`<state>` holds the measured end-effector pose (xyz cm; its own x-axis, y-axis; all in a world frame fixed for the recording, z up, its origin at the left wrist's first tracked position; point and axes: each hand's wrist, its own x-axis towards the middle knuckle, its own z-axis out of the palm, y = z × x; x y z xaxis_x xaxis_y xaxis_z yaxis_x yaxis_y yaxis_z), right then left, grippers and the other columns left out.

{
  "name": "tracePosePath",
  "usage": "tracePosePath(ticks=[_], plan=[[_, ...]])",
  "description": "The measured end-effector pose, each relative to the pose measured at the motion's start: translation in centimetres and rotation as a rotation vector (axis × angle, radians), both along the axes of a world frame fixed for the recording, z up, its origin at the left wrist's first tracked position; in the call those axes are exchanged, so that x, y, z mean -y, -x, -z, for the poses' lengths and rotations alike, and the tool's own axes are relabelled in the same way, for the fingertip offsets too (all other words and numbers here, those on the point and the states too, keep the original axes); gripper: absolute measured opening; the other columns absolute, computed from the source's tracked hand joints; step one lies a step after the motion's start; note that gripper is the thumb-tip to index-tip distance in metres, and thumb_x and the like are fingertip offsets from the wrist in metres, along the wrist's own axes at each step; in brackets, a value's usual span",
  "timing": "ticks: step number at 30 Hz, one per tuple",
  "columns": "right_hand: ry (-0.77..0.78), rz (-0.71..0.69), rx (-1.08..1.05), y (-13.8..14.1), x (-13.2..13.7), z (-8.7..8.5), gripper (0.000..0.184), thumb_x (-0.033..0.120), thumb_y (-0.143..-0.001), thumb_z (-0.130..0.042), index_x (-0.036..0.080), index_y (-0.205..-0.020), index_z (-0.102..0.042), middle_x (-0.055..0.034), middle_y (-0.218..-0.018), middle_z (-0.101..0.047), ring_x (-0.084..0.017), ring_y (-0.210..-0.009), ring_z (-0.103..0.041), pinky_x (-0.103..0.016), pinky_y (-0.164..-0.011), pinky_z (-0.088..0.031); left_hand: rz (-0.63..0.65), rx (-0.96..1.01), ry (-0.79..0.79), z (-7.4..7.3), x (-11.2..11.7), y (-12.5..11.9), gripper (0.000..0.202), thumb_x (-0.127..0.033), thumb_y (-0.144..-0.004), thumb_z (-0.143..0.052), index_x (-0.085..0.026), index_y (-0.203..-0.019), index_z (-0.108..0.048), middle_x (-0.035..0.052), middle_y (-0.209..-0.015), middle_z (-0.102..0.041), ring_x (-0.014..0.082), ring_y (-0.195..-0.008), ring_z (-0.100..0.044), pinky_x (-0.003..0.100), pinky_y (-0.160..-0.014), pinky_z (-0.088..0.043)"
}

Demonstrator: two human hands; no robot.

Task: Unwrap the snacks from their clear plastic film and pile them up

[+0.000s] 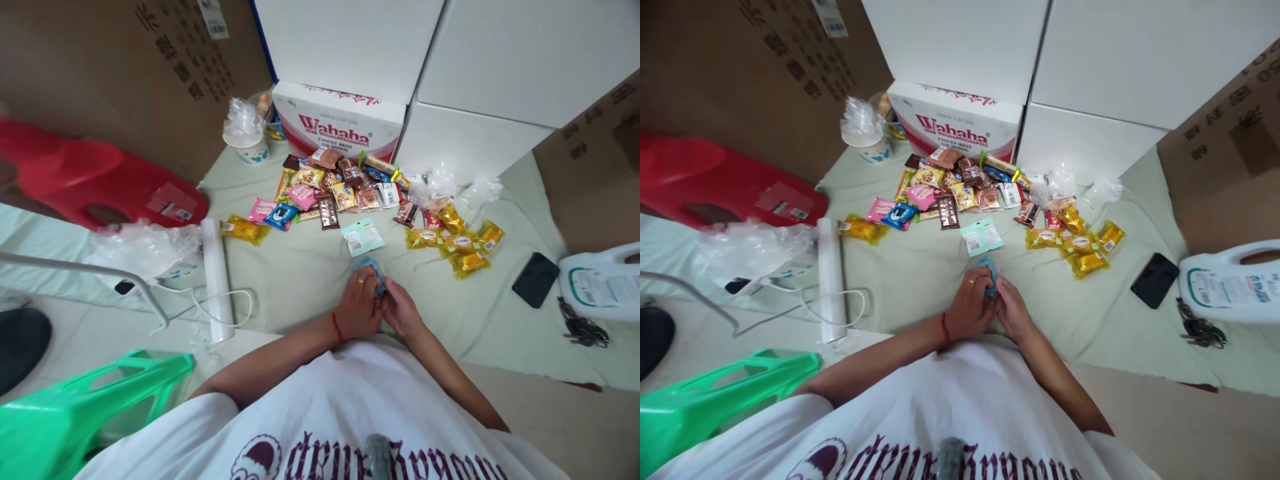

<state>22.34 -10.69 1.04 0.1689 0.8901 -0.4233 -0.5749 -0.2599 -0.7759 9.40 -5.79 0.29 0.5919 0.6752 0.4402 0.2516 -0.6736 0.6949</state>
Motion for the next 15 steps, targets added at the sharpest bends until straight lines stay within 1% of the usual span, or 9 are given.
tracePosePath(ticks=[2,4,6,7,9,12,13,14,15], plan=[[0.05,0.032,0.031,-0.3,0.7,0.3,0.035,0.051,-0.075,-0.082,0.025,-0.098,-0.074,-0.0027,-0.1,-0.075,-0.021,-0.089,-0.068,-0.03,-0.073,-0.055,0.12,0.135,0.138,0.2,0.1,-0.4,0.047,-0.015,-0.072,-0.057,-0.021,-0.117,-0.047,0.0141,-0.119,-0.055,0.0315,-0.118,-0.054,0.054,-0.104,-0.047],[0.077,0.073,0.117,-1.3,1.4,0.4,0.037,0.046,-0.074,-0.083,0.026,-0.105,-0.075,-0.0031,-0.104,-0.077,-0.021,-0.091,-0.069,-0.031,-0.078,-0.057,0.199,0.219,0.294,0.2,-0.1,-0.4,0.054,-0.013,-0.072,-0.057,-0.023,-0.124,-0.044,0.0119,-0.121,-0.055,0.029,-0.118,-0.055,0.051,-0.104,-0.049],[0.076,0.167,0.226,-4.0,1.8,0.2,0.039,0.043,-0.075,-0.082,0.025,-0.108,-0.075,-0.0035,-0.108,-0.077,-0.022,-0.095,-0.07,-0.034,-0.083,-0.057,0.201,0.227,0.396,0.2,-0.8,0.4,0.057,-0.011,-0.074,-0.057,-0.024,-0.128,-0.045,0.0109,-0.124,-0.054,0.0266,-0.118,-0.056,0.047,-0.102,-0.052],[0.065,0.248,0.293,-6.3,1.9,0.0,0.039,0.042,-0.074,-0.082,0.025,-0.109,-0.074,-0.0033,-0.109,-0.077,-0.022,-0.096,-0.07,-0.035,-0.083,-0.058,0.161,0.204,0.411,0.2,-1.2,1.1,0.054,-0.01,-0.076,-0.056,-0.024,-0.128,-0.047,0.0107,-0.125,-0.053,0.0256,-0.117,-0.056,0.044,-0.1,-0.053],[0.02,0.473,0.461,-12.6,1.6,-0.9,0.04,0.038,-0.073,-0.083,0.025,-0.11,-0.073,-0.0032,-0.111,-0.075,-0.022,-0.097,-0.071,-0.037,-0.084,-0.058,0.013,0.115,0.372,0.4,-2.0,3.4,0.044,-0.009,-0.08,-0.054,-0.024,-0.121,-0.052,0.0099,-0.123,-0.054,0.0236,-0.113,-0.056,0.04,-0.094,-0.055],[-0.081,0.885,0.804,-24.5,-0.2,-2.8,0.03,0.03,-0.075,-0.08,0.024,-0.102,-0.069,-0.0074,-0.11,-0.072,-0.025,-0.096,-0.071,-0.041,-0.078,-0.057,-0.252,-0.076,0.217,1.1,-2.5,8.1,0.024,-0.01,-0.089,-0.052,-0.022,-0.109,-0.056,0.0088,-0.116,-0.059,0.0226,-0.106,-0.058,0.037,-0.088,-0.054],[-0.054,0.962,0.903,-28.3,-1.1,-3.5,0.021,0.03,-0.079,-0.075,0.024,-0.097,-0.066,-0.0094,-0.106,-0.071,-0.025,-0.092,-0.071,-0.042,-0.074,-0.055,-0.312,-0.138,0.162,1.4,-2.3,9.7,0.02,-0.012,-0.091,-0.052,-0.022,-0.107,-0.057,0.0086,-0.114,-0.06,0.023,-0.107,-0.058,0.039,-0.09,-0.053],[0.011,0.97,1.007,-31.6,-2.2,-4.2,0.012,0.032,-0.084,-0.07,0.024,-0.091,-0.063,-0.0101,-0.1,-0.069,-0.025,-0.087,-0.07,-0.043,-0.07,-0.053,-0.36,-0.195,0.115,1.7,-2.1,11.3,0.018,-0.013,-0.092,-0.052,-0.021,-0.107,-0.057,0.0087,-0.114,-0.061,0.0236,-0.108,-0.059,0.04,-0.093,-0.053],[0.029,0.955,1.056,-34.3,-3.5,-4.7,0.011,0.033,-0.086,-0.068,0.025,-0.086,-0.06,-0.0105,-0.097,-0.068,-0.025,-0.084,-0.069,-0.044,-0.067,-0.051,-0.391,-0.246,0.072,2.0,-1.7,12.6,0.017,-0.014,-0.093,-0.053,-0.021,-0.108,-0.057,0.009,-0.114,-0.061,0.0241,-0.11,-0.06,0.041,-0.094,-0.053]])
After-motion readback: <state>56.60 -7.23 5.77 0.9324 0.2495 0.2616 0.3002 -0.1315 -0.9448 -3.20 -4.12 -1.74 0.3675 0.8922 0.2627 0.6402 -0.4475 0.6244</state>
